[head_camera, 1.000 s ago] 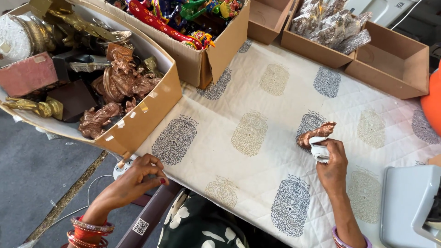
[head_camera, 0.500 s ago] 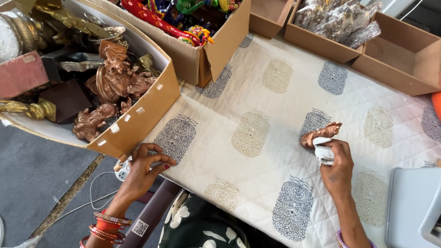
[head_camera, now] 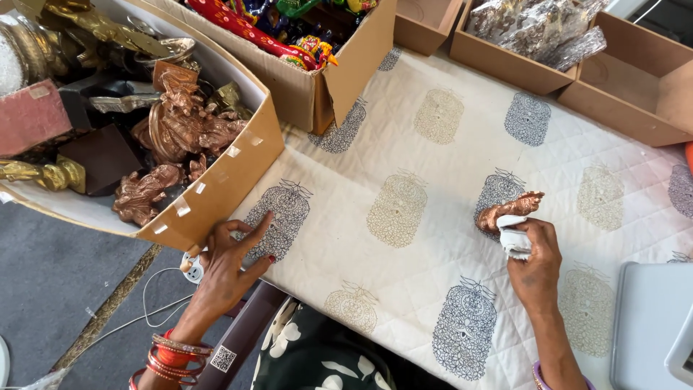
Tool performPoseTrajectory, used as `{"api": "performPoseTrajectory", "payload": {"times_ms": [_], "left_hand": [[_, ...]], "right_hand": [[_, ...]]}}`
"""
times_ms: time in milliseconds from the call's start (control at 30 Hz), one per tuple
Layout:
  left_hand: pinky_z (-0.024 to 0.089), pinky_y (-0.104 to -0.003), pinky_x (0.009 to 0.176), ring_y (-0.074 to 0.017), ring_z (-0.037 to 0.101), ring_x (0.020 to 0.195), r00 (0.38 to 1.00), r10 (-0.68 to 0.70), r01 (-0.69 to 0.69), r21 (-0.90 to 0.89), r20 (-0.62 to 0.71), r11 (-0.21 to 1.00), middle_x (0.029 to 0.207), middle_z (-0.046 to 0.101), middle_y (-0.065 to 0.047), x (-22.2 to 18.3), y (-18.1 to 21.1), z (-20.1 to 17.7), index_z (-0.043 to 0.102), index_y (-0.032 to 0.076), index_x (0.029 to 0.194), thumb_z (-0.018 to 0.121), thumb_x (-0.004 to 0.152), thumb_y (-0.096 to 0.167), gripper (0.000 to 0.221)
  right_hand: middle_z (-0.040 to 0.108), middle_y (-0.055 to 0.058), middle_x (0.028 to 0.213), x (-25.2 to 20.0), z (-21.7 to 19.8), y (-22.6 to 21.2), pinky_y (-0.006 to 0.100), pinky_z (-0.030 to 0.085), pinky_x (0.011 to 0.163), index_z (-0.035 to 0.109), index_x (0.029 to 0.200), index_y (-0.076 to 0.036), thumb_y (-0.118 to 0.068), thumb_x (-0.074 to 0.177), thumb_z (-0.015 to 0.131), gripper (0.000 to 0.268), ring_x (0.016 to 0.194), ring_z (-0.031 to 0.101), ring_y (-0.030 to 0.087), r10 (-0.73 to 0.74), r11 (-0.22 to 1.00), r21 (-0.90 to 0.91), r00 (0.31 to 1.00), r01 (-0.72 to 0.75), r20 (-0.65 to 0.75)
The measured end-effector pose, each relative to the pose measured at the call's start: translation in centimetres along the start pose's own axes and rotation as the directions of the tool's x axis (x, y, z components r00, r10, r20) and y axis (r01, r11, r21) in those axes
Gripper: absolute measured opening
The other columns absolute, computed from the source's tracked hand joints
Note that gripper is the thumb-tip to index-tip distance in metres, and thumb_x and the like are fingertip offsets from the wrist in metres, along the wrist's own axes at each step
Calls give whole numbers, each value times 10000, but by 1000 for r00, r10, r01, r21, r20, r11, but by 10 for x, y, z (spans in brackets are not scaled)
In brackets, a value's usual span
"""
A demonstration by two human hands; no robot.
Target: Cleaning a small copper-colored figurine with a white cloth and wrapping it for packaging.
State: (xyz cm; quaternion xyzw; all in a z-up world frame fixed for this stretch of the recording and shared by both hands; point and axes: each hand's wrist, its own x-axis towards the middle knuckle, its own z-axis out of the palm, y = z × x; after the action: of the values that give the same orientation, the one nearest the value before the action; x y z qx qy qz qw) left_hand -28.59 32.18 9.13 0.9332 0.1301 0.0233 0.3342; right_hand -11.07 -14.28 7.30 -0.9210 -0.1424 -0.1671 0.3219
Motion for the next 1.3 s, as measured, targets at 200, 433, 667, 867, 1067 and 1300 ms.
{"api": "performPoseTrajectory", "payload": {"times_ms": [200,433,667,867,1067,1300], "left_hand": [[409,-455,991,-284,492,1149,985,157,-156,27,-71,987,1298,493,-162,-7,7,-4,540,195,1461,752,826,229,670],[476,-424,927,-254,650,1067,916,399,-400,-26,-36,916,1110,753,-68,-13,50,2,745,107,949,747,828,216,163],[585,-385,823,-264,735,977,749,659,-581,-408,71,705,1066,746,-136,70,165,70,646,29,1116,751,902,263,335],[563,-411,878,-296,672,1052,792,602,-255,-843,99,474,1154,679,-188,163,247,198,433,47,1412,531,1009,459,586],[550,-458,900,-308,692,1030,716,677,-274,-822,173,500,1127,684,-179,179,279,272,436,100,1473,285,1036,605,683],[544,-478,845,-317,716,944,802,577,-292,-738,158,608,1051,724,-187,172,291,272,409,99,1430,327,1024,567,625]], "right_hand": [[601,130,1196,0,-1,-3,390,580,881,642,1163,6,189,767,672,437,1079,671,290,-39,999,-21,999,38,-27],[624,138,1186,1,2,14,351,571,832,654,1143,10,165,750,672,423,1066,667,260,6,1000,23,997,-4,-78],[702,78,1028,5,2,21,257,525,758,679,1082,-12,73,871,731,234,908,657,156,148,928,360,983,-99,-112],[701,106,1112,7,-2,-1,319,582,838,690,1118,-21,135,765,698,385,999,696,229,-27,988,143,970,63,-242],[680,137,1116,12,-1,16,352,574,851,707,1060,-27,96,672,760,411,985,695,298,-143,988,-64,986,137,-85],[730,118,1090,13,5,25,320,566,799,725,1093,-9,156,710,665,422,951,727,264,215,965,201,949,-170,-232]]}}
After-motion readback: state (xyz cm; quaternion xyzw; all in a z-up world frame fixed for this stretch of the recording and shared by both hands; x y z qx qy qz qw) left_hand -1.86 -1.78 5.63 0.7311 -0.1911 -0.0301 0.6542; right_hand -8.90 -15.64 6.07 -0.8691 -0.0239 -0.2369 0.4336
